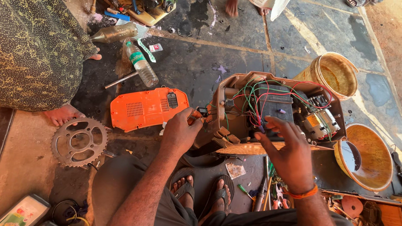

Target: The person sits on the floor and works on a small electronic device, repeatedly stripping wire ends and twisting them together. They handle multiple colored wires and connect them to a battery and other components inside a plastic housing.

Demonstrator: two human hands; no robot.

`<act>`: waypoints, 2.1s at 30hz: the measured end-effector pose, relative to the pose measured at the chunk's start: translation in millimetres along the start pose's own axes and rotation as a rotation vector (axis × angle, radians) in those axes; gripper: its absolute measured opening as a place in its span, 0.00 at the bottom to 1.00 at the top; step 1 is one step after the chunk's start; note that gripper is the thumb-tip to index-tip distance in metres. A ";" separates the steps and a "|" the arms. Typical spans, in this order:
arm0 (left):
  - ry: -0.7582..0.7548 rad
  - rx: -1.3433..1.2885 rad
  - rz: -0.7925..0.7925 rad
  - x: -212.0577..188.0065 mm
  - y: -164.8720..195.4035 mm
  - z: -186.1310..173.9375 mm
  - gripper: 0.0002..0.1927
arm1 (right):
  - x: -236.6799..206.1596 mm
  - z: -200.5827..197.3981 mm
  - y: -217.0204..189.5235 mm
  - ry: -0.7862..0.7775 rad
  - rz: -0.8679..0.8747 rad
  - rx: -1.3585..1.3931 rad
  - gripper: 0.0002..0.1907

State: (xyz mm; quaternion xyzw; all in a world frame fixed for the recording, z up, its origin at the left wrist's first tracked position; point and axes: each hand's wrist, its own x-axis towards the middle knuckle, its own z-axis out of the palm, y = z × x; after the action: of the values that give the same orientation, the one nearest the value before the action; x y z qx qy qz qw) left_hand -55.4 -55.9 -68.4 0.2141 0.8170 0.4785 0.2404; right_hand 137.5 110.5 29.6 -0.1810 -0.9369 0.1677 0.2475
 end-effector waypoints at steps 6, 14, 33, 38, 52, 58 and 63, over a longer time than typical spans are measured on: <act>-0.065 0.054 0.015 -1.9 8.6 -7.7 0.14 | 3.0 4.8 -2.7 -0.001 0.078 -0.052 0.16; -0.087 0.064 0.038 -6.0 13.7 -17.4 0.12 | 3.6 1.8 8.2 0.026 0.163 0.117 0.11; -0.082 0.103 -0.026 -9.7 21.8 -11.6 0.12 | -20.1 1.6 28.3 0.139 0.243 0.287 0.11; -0.083 0.100 0.011 -9.4 21.6 -11.0 0.12 | -20.8 1.2 24.7 0.145 0.240 0.274 0.12; -0.101 0.110 -0.003 -8.1 19.6 -8.9 0.12 | -12.4 9.0 -9.4 0.145 0.009 -0.149 0.15; -0.076 0.126 0.008 -8.7 21.3 -9.1 0.15 | -13.4 7.2 4.4 0.180 0.020 -0.123 0.08; -0.086 0.109 0.010 -9.3 22.5 -9.0 0.15 | -10.9 4.6 10.8 0.201 0.029 -0.138 0.06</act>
State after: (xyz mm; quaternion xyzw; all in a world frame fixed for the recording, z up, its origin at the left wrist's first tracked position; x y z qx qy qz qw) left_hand -50.7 -57.3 -43.0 0.2513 0.8296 0.4248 0.2610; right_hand 146.7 114.3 17.1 -0.2270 -0.9140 0.0876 0.3245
